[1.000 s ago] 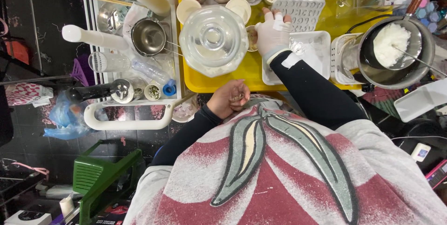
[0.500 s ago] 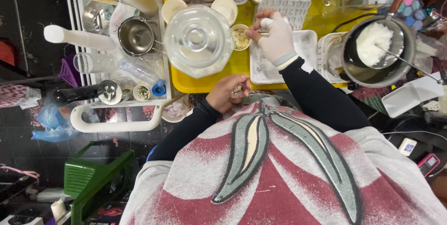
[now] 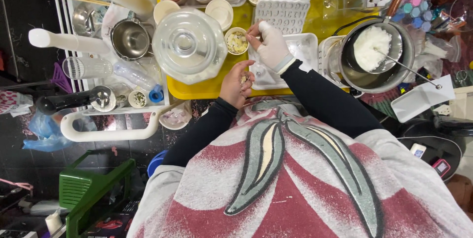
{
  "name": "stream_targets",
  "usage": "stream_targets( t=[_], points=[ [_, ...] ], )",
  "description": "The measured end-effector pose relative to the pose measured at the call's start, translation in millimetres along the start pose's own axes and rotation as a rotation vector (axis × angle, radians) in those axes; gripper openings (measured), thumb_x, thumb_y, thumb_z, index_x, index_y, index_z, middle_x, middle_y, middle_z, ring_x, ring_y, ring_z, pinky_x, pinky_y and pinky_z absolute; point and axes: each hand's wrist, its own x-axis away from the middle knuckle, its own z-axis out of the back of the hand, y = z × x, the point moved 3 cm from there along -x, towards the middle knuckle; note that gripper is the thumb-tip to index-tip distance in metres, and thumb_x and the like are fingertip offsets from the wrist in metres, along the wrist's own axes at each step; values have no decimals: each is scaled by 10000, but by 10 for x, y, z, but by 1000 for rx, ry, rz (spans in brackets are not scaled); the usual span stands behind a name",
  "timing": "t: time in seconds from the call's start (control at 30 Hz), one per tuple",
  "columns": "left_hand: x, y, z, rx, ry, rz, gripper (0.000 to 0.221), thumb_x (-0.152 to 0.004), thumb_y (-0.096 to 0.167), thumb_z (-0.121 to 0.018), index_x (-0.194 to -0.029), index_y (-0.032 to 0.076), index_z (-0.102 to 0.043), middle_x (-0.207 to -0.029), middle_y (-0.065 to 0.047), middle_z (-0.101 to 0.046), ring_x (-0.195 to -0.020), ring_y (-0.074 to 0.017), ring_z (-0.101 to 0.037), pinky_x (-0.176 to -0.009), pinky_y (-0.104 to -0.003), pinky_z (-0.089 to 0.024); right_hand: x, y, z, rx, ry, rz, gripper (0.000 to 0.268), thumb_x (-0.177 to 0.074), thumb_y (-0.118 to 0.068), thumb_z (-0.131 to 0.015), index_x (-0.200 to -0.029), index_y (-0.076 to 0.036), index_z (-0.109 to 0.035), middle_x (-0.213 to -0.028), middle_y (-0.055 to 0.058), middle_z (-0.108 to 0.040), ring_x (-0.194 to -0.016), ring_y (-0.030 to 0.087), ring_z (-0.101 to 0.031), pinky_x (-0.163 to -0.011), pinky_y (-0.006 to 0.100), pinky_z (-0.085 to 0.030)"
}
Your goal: Filling small decorative silicone molds with white melted wax using a piping tool.
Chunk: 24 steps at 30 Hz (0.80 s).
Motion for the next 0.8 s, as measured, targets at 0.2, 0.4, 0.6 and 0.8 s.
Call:
stream_targets(
  t=[0.2, 0.4, 0.6, 0.8],
  points=[
    [-42, -109, 93, 74, 56, 27, 313, -1058, 267, -460, -1273, 72, -577, -810, -42, -556, -477, -43, -322, -427, -189, -263, -124, 180, -130, -159, -144, -2, 70, -1051, 24, -561, -1031, 11, -495, -1135, 128, -721, -905, 129, -687, -824, 267, -571],
    [-42, -201, 273, 77, 36, 0, 308, -1041, 244, -479, -1274, 71, -579, -801, -37, -555, -512, -42, -340, -452, -189, -278, -210, 594, -203, -535, -132, -124, 92, -1044, 25, -562, -999, -2, -486, -1159, 194, -712, -983, 209, -745, -829, 318, -613],
    [21, -169, 286, 80, 47, -8, 320, -1043, 273, -488, -1275, 77, -589, -796, -27, -545, -507, -42, -332, -457, -190, -284, -216, 359, -180, -566, -147, -299, 110, -1055, -65, -577, -1036, -11, -483, -1101, 188, -727, -974, 207, -763, -852, 333, -651],
    [3, -171, 319, 101, 28, -3, 319, -1039, 279, -507, -1281, 88, -589, -808, -23, -552, -514, -43, -338, -462, -187, -279, -215, 228, -178, -439, -134, -383, 157, -1007, -153, -600, -1052, -36, -505, -1051, 53, -738, -760, 162, -748, -618, 279, -602]
  ],
)
